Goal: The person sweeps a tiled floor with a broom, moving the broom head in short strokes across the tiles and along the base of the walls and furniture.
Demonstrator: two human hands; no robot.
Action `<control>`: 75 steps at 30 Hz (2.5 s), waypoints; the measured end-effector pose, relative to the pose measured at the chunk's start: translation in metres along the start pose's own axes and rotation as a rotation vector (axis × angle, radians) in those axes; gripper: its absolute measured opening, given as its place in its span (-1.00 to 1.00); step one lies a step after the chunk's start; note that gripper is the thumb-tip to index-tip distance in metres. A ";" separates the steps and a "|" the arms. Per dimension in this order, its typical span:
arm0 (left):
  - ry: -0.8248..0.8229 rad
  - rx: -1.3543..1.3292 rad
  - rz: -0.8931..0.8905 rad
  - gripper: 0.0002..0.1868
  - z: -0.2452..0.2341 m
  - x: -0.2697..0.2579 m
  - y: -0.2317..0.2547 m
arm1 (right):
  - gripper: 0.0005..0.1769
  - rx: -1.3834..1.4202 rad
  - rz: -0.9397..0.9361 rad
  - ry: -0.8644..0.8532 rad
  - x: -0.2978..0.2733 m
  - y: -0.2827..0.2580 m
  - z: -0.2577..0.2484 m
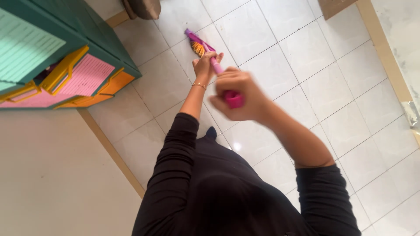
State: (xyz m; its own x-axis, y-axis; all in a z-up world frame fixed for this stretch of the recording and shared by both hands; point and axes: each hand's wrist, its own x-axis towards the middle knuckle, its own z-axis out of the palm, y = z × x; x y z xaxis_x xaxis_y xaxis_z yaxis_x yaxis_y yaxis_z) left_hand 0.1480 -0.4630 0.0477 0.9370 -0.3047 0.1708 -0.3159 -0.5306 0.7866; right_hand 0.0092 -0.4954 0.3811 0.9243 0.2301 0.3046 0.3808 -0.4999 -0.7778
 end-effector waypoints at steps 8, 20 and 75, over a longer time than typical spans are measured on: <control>-0.275 0.239 0.282 -0.73 -0.021 -0.054 0.098 | -0.84 0.360 -0.007 0.179 -0.028 -0.027 -0.161; -0.201 -0.006 0.056 -0.81 0.090 0.029 -0.037 | -0.54 0.058 -0.049 0.113 -0.016 0.061 0.002; -1.486 -0.888 1.200 -0.52 0.231 -0.066 0.146 | -0.76 0.075 0.920 0.538 -0.155 -0.012 -0.153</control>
State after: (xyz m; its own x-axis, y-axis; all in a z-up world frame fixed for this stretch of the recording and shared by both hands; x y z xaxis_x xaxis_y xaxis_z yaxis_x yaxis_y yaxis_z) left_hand 0.0057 -0.7025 0.0142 -0.5594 -0.6179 0.5525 0.0296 0.6513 0.7583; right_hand -0.1340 -0.6526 0.4270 0.7528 -0.6173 -0.2286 -0.4547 -0.2365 -0.8587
